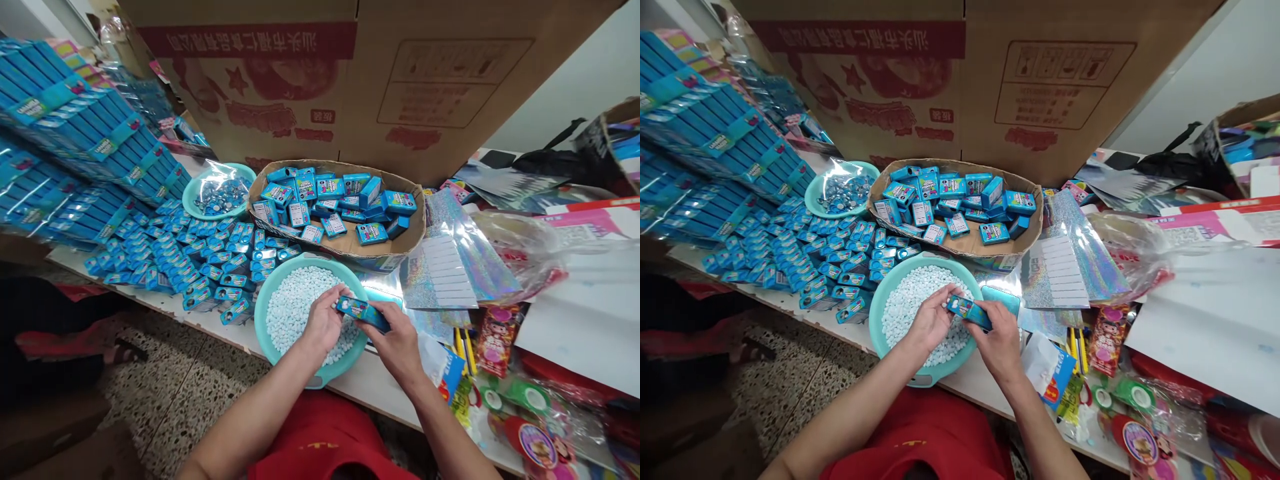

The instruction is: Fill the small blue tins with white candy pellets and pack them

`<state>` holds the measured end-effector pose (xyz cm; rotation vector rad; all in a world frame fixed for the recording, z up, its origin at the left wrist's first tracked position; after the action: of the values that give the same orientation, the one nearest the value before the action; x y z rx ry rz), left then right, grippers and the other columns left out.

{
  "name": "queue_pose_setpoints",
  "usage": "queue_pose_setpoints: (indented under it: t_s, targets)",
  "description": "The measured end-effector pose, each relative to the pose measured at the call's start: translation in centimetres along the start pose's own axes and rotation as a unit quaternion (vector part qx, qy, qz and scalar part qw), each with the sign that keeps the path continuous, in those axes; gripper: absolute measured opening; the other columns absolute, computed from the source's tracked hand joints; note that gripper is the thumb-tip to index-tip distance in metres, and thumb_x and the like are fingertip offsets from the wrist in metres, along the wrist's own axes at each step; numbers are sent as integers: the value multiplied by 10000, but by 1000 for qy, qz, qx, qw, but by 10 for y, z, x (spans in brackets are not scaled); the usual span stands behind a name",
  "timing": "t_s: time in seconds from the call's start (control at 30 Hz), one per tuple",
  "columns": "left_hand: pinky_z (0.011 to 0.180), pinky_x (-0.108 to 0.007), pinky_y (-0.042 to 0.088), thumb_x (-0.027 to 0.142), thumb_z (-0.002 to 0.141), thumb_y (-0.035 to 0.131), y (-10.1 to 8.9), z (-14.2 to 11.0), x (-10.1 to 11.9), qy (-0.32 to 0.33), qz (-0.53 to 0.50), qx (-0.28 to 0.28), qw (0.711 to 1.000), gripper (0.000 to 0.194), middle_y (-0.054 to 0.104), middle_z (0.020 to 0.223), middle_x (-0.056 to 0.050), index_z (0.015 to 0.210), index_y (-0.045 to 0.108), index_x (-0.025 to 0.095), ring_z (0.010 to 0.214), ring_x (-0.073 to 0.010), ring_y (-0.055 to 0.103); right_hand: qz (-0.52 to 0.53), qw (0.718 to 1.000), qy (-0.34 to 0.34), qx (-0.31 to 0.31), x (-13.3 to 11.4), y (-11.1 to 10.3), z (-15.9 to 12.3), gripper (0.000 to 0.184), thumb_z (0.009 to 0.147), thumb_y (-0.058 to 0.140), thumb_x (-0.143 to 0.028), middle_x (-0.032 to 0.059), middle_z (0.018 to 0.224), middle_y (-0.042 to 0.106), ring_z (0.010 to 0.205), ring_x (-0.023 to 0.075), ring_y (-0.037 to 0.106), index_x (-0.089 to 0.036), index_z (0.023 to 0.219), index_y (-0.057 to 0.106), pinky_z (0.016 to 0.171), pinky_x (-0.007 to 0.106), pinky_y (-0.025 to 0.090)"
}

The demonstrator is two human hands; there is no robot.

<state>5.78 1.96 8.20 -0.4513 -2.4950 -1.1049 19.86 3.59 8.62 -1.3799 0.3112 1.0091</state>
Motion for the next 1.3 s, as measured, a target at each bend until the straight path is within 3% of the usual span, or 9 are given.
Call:
queue_pose_setpoints:
  t_s: [0.13, 0.33, 0.47, 0.67, 0.87, 0.97, 1.07, 1.23, 1.3]
  targets:
    - [747, -246, 430, 27, 540, 700, -5, -2, 2, -1, 70, -52, 996, 332, 659, 842, -53, 858, 672, 118, 760, -129, 600, 15, 1000, 1, -4, -3, -2, 0, 246, 761, 660, -310, 32, 919, 637, 866, 214, 597, -240, 989, 601, 754, 356, 471]
    - [777, -261, 457, 334, 757, 636, -9, 1, 2, -14, 10, -34, 999, 253, 656, 875, -97, 838, 681, 98, 839, -167, 610, 16, 1000, 4, -4, -6, -3, -2, 256, 760, 657, -320, 38, 942, 639, 896, 233, 598, -248, 1000, 605, 773, 372, 463]
    - [767, -252, 457, 281, 755, 634, -13, 3, -3, -17, 17, -12, 1000, 207, 660, 863, -103, 818, 683, 89, 839, -162, 607, 31, 999, 24, -16, -1, 1, -2, 227, 757, 654, -341, 42, 914, 646, 875, 241, 606, -247, 958, 607, 760, 384, 470]
    - [716, -235, 434, 113, 566, 714, -15, -2, -1, 29, 106, -21, 994, 285, 665, 852, -52, 850, 684, 123, 741, -126, 592, 67, 997, 30, -13, -2, 7, -1, 228, 748, 663, -327, 34, 916, 643, 876, 226, 599, -245, 953, 606, 777, 376, 473]
    - [715, -240, 431, 278, 670, 667, -19, -1, 1, 125, 198, -16, 972, 221, 657, 869, -46, 846, 667, 144, 756, -129, 578, 92, 994, 56, 6, -2, 12, -3, 259, 730, 682, -355, 36, 902, 650, 855, 221, 601, -227, 945, 614, 760, 361, 479]
    - [642, -223, 429, 320, 698, 649, -26, 6, 15, 189, 236, 30, 953, 242, 637, 800, -17, 882, 626, 166, 657, -105, 563, 102, 992, 72, 24, -1, 13, -5, 283, 720, 692, -385, 43, 902, 650, 853, 222, 598, -220, 938, 622, 761, 368, 481]
    - [489, -197, 338, 377, 740, 611, -31, 9, 35, 219, 311, 49, 923, 210, 525, 581, 49, 821, 605, 183, 452, -70, 411, 118, 988, 92, 40, 1, 13, -7, 307, 707, 699, -401, 52, 908, 650, 849, 225, 598, -213, 939, 629, 765, 378, 485]
    - [663, -235, 391, 326, 728, 638, -20, -4, 51, 198, 535, -127, 811, 134, 648, 718, -2, 778, 707, 223, 677, -150, 542, 169, 978, 115, 47, 5, 23, -8, 315, 674, 720, -392, 42, 890, 645, 842, 221, 596, -212, 920, 642, 776, 389, 488]
    - [663, -241, 385, 315, 736, 628, -18, -7, 50, 184, 556, -150, 796, 183, 637, 691, 7, 881, 714, 243, 651, -153, 530, 202, 969, 135, 46, 7, 27, -10, 339, 648, 738, -401, 39, 880, 646, 833, 221, 599, -210, 913, 646, 773, 395, 492]
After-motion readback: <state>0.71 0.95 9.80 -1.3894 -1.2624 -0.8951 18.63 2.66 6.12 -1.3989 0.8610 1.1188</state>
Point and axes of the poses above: each hand's wrist, its own z-axis towards the middle knuckle, its own y-axis out of the palm, x = y × z, the point moved 1 cm from there along z, towards the middle knuckle
